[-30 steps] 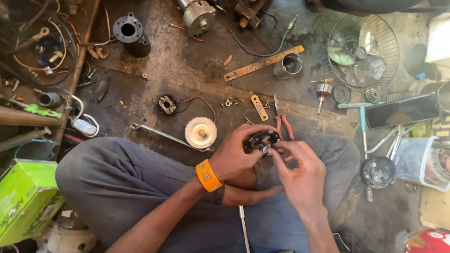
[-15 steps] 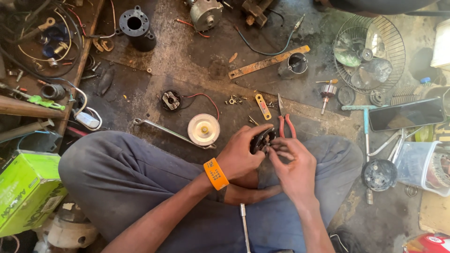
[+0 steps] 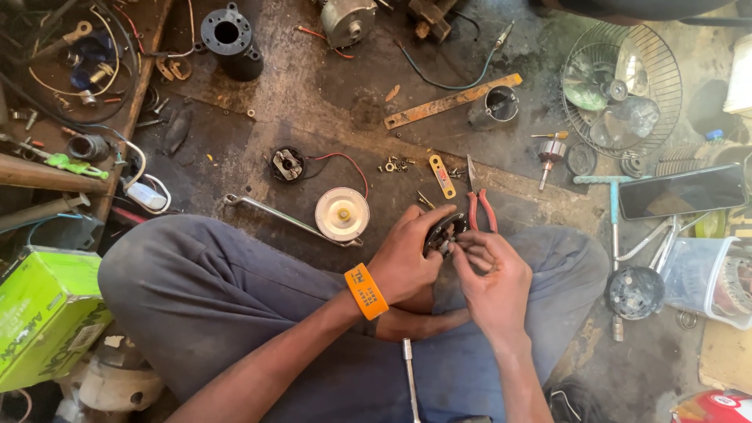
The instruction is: The person sits on the workshop floor repairing a small electric motor, holding the end cap and armature, unscrewing and prying components with a screwdriver, and tightening bolts using a socket wrench and pliers. They handle the motor housing, brushes, and small screws while reassembling the unit.
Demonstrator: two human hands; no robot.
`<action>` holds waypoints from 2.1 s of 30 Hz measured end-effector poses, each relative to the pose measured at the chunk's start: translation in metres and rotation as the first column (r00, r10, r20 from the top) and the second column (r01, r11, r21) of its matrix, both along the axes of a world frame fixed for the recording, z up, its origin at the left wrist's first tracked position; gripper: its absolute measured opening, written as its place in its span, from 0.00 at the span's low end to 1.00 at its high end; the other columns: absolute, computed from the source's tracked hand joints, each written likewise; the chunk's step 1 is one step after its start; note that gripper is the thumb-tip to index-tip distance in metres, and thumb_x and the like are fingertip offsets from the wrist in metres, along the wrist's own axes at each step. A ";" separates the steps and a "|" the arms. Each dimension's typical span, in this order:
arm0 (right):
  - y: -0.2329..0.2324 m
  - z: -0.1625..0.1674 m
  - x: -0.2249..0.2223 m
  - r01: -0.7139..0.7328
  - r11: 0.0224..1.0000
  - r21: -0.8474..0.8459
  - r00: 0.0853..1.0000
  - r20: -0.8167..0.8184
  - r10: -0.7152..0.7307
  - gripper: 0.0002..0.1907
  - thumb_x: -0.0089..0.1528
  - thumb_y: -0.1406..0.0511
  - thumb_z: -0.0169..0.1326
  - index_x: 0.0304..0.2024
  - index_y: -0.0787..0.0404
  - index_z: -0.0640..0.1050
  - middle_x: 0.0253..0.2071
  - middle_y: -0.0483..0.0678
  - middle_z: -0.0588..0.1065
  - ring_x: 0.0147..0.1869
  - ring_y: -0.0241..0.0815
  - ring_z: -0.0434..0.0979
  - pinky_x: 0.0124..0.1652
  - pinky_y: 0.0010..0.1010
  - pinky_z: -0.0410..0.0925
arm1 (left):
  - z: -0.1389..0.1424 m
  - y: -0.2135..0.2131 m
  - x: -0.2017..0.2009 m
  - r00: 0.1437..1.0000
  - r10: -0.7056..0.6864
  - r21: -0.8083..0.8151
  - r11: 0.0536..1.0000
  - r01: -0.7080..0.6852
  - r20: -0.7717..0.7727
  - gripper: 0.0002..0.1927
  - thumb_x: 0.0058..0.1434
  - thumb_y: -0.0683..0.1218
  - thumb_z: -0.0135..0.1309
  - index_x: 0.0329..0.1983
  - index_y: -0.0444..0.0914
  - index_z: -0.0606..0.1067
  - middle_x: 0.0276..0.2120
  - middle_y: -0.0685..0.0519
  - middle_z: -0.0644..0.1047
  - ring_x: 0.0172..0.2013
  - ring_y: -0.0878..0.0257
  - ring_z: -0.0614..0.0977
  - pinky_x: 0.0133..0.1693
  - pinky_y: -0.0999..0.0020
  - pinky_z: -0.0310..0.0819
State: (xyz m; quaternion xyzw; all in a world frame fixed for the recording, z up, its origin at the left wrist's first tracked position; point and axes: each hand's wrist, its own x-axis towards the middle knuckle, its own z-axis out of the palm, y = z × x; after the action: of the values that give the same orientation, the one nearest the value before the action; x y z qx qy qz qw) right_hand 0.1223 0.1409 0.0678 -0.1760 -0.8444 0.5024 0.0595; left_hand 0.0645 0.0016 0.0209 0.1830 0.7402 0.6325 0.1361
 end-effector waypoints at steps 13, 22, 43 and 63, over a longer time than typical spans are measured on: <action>-0.002 -0.008 0.001 0.014 1.000 0.001 1.000 -0.006 -0.014 0.07 0.62 0.75 0.60 0.43 0.71 0.80 0.39 0.48 0.81 0.44 0.33 0.82 0.47 0.26 0.76 | 0.001 0.002 0.002 1.000 0.008 0.007 1.000 -0.008 -0.001 0.30 0.54 0.35 0.51 0.64 0.33 0.71 0.45 0.40 0.71 0.46 0.46 0.77 0.51 0.58 0.72; 0.004 -0.019 0.026 0.178 0.953 -0.245 0.919 -0.305 -0.250 0.18 0.61 0.79 0.56 0.54 0.72 0.77 0.47 0.50 0.78 0.50 0.35 0.79 0.53 0.26 0.72 | 0.040 -0.005 0.020 0.900 0.021 0.190 0.979 0.070 -0.436 0.40 0.55 0.37 0.58 0.71 0.30 0.60 0.54 0.40 0.68 0.56 0.42 0.73 0.61 0.52 0.70; 0.041 -0.011 0.058 -0.141 0.322 -0.936 0.984 -0.169 -0.063 0.19 0.67 0.72 0.60 0.58 0.76 0.73 0.51 0.53 0.77 0.52 0.38 0.79 0.53 0.30 0.72 | 0.054 -0.014 0.015 0.651 0.077 0.244 0.955 0.169 -0.755 0.26 0.65 0.36 0.59 0.63 0.30 0.64 0.59 0.39 0.70 0.60 0.42 0.77 0.64 0.47 0.77; 0.086 0.007 0.012 0.125 0.829 -0.546 0.973 0.229 0.004 0.20 0.67 0.65 0.47 0.57 0.72 0.75 0.50 0.52 0.79 0.52 0.38 0.80 0.49 0.31 0.70 | 0.053 -0.005 0.009 0.883 -0.062 0.193 0.967 0.169 -0.466 0.38 0.54 0.40 0.68 0.64 0.32 0.62 0.54 0.40 0.72 0.56 0.42 0.76 0.60 0.53 0.72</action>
State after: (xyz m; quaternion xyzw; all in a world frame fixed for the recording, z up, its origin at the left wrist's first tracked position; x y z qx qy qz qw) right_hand 0.1345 0.2267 0.0748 -0.2670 -0.6568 0.7015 -0.0726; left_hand 0.0738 -0.0033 0.0740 0.3845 0.6618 0.6431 -0.0256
